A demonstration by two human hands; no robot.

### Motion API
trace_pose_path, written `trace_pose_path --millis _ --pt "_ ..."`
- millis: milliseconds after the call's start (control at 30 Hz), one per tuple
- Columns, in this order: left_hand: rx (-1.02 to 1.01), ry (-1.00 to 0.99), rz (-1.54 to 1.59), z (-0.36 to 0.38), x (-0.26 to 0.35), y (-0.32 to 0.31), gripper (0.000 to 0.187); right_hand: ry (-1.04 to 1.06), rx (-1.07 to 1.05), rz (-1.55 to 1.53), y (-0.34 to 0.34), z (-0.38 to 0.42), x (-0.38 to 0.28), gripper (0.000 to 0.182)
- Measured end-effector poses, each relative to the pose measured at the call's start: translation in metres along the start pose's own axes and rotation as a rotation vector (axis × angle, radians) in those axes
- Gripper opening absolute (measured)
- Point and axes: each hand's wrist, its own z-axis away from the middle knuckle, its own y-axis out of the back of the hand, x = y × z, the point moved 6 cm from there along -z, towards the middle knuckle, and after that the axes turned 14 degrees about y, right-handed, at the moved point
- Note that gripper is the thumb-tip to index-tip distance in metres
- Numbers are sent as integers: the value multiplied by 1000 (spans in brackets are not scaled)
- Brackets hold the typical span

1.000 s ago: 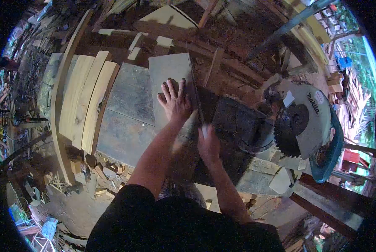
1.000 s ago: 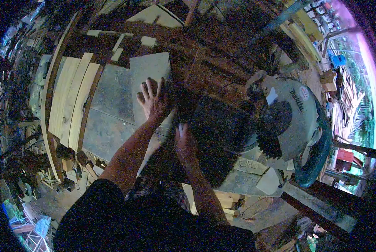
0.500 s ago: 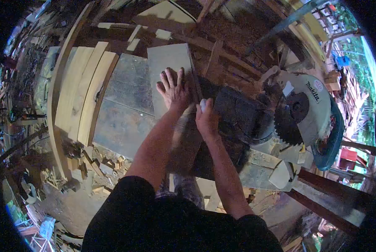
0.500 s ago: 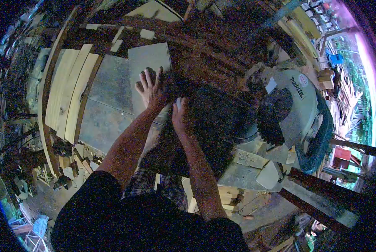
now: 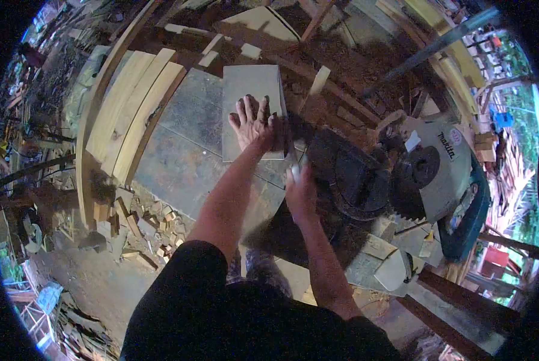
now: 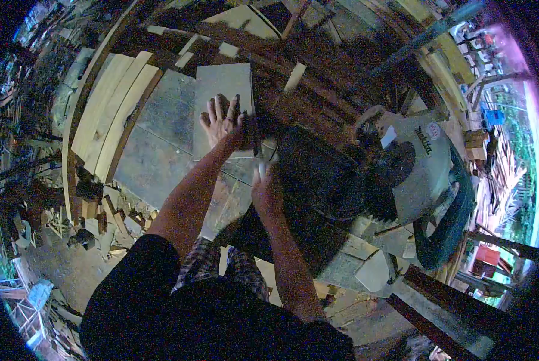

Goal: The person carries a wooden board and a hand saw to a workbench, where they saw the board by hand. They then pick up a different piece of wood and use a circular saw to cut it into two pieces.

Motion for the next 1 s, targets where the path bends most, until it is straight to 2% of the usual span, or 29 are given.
trace_pose_path --millis 67,167,233,267,333,367,433,500,533,600,667,700,767,900,967,1000 --pt "-29 11 2 0 2 2 54 -429 101 -439 19 48 -3 28" --pt "5 12 1 -2 2 -4 54 -529 44 -524 29 49 -9 25" --pt "15 4 13 -1 4 -1 54 -328 184 -384 -38 25 20 25" --pt "26 -1 26 1 2 1 54 -329 181 -393 -32 5 22 25" --pt "29 29 19 1 0 2 53 -266 395 -460 14 -29 14 25" --pt "34 61 34 0 4 2 53 -413 132 -471 -12 -20 28 29" --pt "25 59 52 -3 8 6 53 -301 158 -343 -7 35 14 35" --pt "5 73 68 -5 5 -1 52 -521 67 -467 8 80 0 40" --pt "7 84 73 -10 5 -2 52 -510 62 -464 9 71 3 40" --pt "44 80 24 -11 3 -7 51 -402 194 -409 14 50 3 37" --pt "46 77 18 -13 6 -9 51 -346 91 -538 -12 0 33 35" --pt "51 69 7 -11 4 -8 50 -340 83 -548 -14 -18 37 35" --pt "36 76 9 -8 2 -4 51 -457 68 -591 -6 -40 41 32" --pt "16 92 26 -14 6 -1 51 -430 96 -516 27 23 20 29" --pt "8 93 15 -14 7 1 51 -287 309 -479 38 32 13 28" --pt "-4 105 9 -11 5 -4 51 -287 292 -486 24 13 22 28"
